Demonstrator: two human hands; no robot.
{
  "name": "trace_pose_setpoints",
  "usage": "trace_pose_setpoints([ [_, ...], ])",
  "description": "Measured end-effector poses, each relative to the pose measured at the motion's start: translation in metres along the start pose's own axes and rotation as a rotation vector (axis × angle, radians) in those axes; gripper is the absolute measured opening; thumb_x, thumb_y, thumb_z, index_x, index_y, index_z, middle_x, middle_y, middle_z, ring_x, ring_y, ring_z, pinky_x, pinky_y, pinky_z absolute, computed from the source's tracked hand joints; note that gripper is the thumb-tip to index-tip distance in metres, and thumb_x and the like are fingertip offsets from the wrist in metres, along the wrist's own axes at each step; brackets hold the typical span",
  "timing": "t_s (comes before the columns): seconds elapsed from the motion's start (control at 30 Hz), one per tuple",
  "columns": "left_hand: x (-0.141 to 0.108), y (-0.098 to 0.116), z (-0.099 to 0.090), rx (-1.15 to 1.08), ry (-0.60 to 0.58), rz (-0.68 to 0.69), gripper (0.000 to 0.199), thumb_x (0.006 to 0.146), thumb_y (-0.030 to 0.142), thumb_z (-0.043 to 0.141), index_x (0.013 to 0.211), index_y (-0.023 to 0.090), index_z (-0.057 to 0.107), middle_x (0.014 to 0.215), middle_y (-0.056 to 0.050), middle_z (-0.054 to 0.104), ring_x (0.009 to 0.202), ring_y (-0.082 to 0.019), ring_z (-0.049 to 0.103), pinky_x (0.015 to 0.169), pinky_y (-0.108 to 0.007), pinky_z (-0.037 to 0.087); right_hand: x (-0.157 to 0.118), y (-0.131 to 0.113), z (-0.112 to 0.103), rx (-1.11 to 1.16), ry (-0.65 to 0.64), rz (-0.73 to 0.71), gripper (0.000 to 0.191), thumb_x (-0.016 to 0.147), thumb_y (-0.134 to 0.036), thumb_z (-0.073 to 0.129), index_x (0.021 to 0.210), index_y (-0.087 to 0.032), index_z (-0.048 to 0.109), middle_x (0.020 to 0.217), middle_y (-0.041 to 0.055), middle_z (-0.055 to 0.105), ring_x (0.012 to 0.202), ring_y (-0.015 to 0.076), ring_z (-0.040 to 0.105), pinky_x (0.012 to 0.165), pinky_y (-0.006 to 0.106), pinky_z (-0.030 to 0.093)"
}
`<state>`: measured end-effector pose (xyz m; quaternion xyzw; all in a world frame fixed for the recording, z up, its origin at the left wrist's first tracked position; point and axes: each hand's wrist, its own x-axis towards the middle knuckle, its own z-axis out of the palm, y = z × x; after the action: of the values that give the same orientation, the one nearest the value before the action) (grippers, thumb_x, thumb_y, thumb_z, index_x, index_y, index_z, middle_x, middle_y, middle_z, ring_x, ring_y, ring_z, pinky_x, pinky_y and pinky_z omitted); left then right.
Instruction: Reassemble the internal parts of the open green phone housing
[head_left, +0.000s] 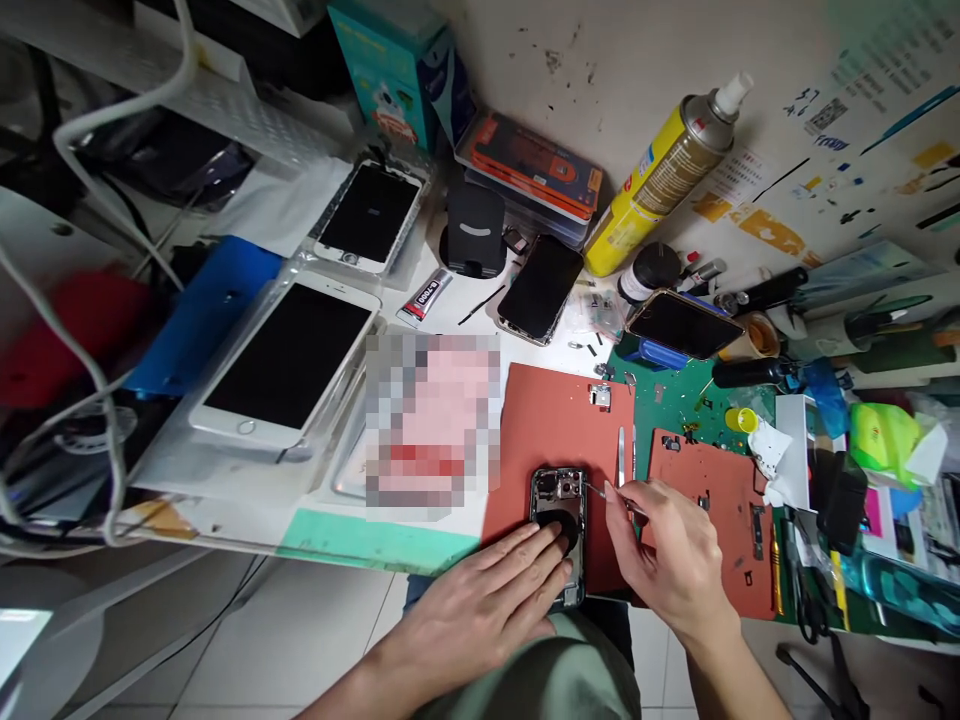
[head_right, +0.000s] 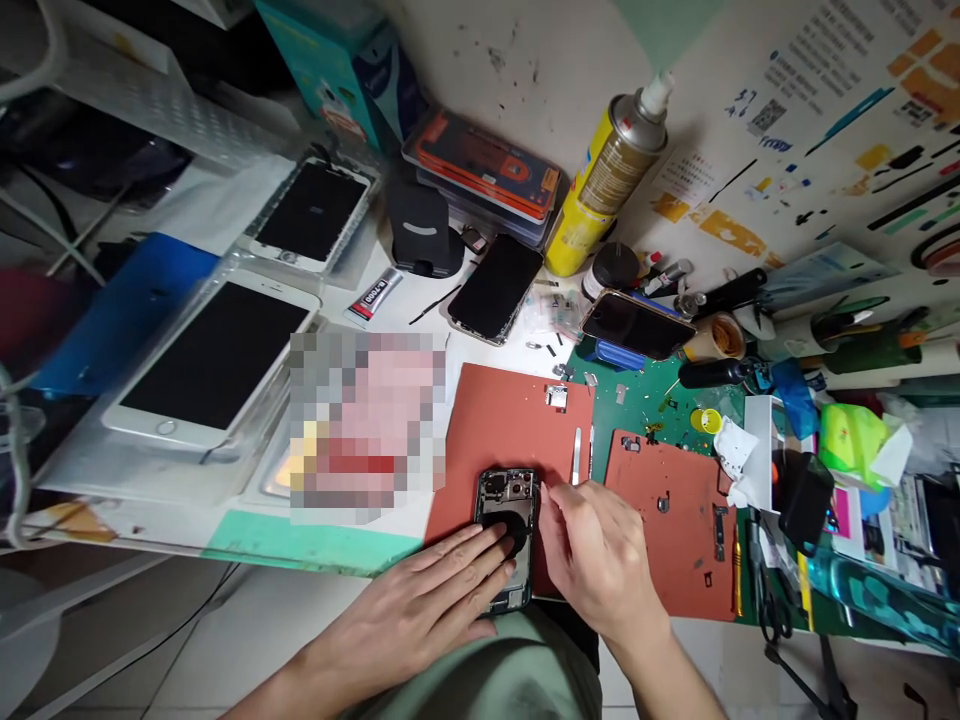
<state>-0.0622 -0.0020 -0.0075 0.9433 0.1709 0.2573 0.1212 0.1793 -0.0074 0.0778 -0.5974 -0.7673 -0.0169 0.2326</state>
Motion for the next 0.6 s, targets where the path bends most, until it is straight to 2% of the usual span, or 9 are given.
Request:
trace_pose_setpoints([
  [0.2, -0.0007, -0.0008, 0.0057, 0.014, 0.002, -0.006, 0.048, 0.111, 0.052, 0.061, 0.141, 0.015, 0.071, 0.147, -0.005, 0.074, 0.141, -0.025, 0.066, 0.121, -0.041, 0.054, 0.0003, -0.0003, 0.0018, -0.039, 0.055, 0.001, 0.016, 0.102, -0.006, 0.069, 0.103, -0.02, 0.061, 0.071, -0.0044, 0.062, 0.055, 0.0111, 0.055, 0.057, 0.026, 0.047],
  [0.43, 0.0045, -0.0014, 0.0002, 0.036, -0.014, 0.018, 0.053, 0.108, 0.057, 0.065, 0.139, 0.015, 0.072, 0.149, -0.008, 0.073, 0.142, -0.024, 0.065, 0.126, -0.04, 0.051, -0.001, -0.0031, -0.0043, -0.112, 0.043, -0.031, 0.012, 0.101, -0.01, 0.074, 0.109, -0.015, 0.066, 0.081, 0.0022, 0.073, 0.064, 0.0143, 0.067, 0.065, 0.029, 0.055],
  [0.6, 0.0054, -0.0029, -0.0019, 0.039, -0.025, 0.023, 0.058, 0.107, 0.059, 0.064, 0.142, 0.013, 0.07, 0.151, -0.011, 0.071, 0.144, -0.024, 0.064, 0.127, -0.039, 0.05, -0.004, -0.0012, -0.0024, -0.131, 0.063, -0.052, 0.012, 0.1, -0.011, 0.078, 0.103, -0.016, 0.068, 0.078, -0.0003, 0.073, 0.061, 0.0119, 0.067, 0.065, 0.026, 0.054],
])
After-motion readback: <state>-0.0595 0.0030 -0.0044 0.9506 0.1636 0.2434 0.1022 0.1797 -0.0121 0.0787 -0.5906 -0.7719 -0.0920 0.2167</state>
